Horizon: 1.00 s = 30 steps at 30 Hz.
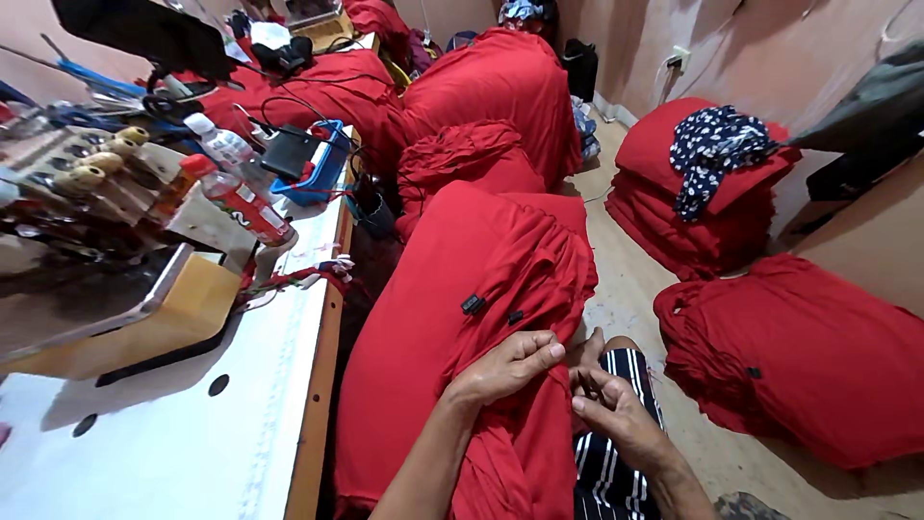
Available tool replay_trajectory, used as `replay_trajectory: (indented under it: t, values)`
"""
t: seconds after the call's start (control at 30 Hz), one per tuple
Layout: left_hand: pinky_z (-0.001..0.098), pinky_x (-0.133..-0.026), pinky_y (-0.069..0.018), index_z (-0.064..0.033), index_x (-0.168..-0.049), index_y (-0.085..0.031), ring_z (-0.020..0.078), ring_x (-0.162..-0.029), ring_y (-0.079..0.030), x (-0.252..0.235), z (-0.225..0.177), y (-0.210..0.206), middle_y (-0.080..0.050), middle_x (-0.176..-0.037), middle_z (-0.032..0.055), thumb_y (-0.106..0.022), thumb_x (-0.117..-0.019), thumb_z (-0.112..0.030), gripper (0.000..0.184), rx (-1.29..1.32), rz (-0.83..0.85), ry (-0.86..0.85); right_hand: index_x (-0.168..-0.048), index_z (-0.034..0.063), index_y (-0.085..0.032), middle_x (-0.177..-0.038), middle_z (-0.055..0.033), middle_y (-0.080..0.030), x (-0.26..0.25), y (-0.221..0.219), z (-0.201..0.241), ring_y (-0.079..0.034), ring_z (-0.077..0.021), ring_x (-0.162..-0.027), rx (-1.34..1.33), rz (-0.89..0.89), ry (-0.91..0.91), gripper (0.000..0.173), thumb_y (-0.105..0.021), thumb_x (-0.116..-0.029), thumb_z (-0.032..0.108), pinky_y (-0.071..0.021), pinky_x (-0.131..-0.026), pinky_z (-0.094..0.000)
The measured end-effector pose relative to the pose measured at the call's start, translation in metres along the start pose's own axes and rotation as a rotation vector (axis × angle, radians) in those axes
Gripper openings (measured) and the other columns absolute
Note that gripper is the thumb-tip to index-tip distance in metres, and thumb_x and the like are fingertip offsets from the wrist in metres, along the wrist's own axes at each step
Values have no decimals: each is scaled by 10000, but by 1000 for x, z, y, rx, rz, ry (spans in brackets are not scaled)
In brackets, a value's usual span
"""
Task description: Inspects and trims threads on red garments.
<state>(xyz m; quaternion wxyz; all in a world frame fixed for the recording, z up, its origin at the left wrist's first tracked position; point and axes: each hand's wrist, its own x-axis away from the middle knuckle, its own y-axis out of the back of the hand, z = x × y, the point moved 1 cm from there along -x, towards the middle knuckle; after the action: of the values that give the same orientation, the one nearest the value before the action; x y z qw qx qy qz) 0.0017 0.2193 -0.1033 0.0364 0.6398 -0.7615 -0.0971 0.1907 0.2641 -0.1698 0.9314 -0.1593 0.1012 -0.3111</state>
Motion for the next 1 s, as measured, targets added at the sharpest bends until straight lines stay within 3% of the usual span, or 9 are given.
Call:
replay_trajectory:
  t: [0.17, 0.3, 0.4, 0.53, 0.6, 0.73, 0.8, 0.9, 1.0]
  values:
    - [125, -617, -370, -142, -784, -505, -78, -654, -434, 0, 1, -1, -448, -702, -134, -427, -1062, -142, 288, -50, -14, -48, -1110, 170, -673, -872, 163, -688, 3, 3, -5, -569, 79, -647, -66, 63, -31, 201, -697, -916, 215, -470, -554, -122]
    - [119, -613, -357, -111, -799, -511, -83, -653, -421, 6, -1, 1, -446, -710, -125, -456, -1054, -162, 266, -110, -47, -100, -989, 159, -658, -793, 158, -667, 4, 1, -5, -588, 68, -641, 20, 0, -15, 112, -665, -890, 107, -500, -580, -137]
    - [138, -716, -461, 10, -938, -601, -55, -773, -542, 17, 2, 4, -588, -834, -36, -635, -958, -200, 214, -191, -49, -154, -932, 177, -635, -718, 166, -612, 10, 9, 6, -554, 63, -596, 99, -162, 61, 113, -678, -869, 94, -488, -563, -136]
    - [246, -872, -454, 59, -945, -647, 120, -966, -573, 29, 4, 3, -626, -952, 126, -652, -916, -212, 273, -377, -104, -228, -859, 231, -639, -621, 167, -536, 13, 22, 16, -441, 81, -489, 20, -289, 119, 133, -698, -869, 112, -379, -463, -102]
    - [238, -890, -459, 53, -953, -649, 111, -988, -576, 33, 6, 3, -629, -969, 122, -648, -940, -235, 288, -368, -120, -241, -967, 194, -666, -685, 173, -596, 13, 20, 14, -504, 80, -546, 69, -253, 118, 85, -687, -904, 141, -433, -512, -107]
    - [228, -887, -466, 64, -977, -678, 100, -975, -588, 32, 6, 3, -651, -962, 116, -632, -965, -212, 280, -328, -63, -246, -1379, 25, -561, -928, 164, -639, 5, 3, -2, -547, 85, -718, 85, 48, 85, 458, -623, -976, 232, -475, -637, -125]
    - [219, -894, -464, 67, -986, -701, 91, -974, -589, 32, 6, 3, -662, -950, 107, -625, -972, -188, 266, -312, -53, -255, -1251, 92, -645, -979, 157, -692, 4, 1, -6, -582, 86, -743, 21, 126, 17, 293, -606, -990, 218, -501, -663, -129]
    - [196, -884, -454, 67, -981, -701, 54, -963, -572, 34, 6, 5, -655, -944, 81, -618, -970, -160, 243, -282, -105, -245, -951, 228, -657, -731, 194, -597, 7, 8, -6, -494, 99, -573, 27, 51, -7, 20, -643, -956, 242, -422, -524, -105]
    - [163, -859, -455, 58, -982, -685, 12, -949, -557, 33, 6, 6, -622, -948, 43, -604, -981, -154, 226, -250, -149, -239, -923, 282, -657, -636, 210, -485, 10, 21, -3, -393, 111, -509, -69, 15, 32, 89, -689, -955, 360, -339, -474, -86]
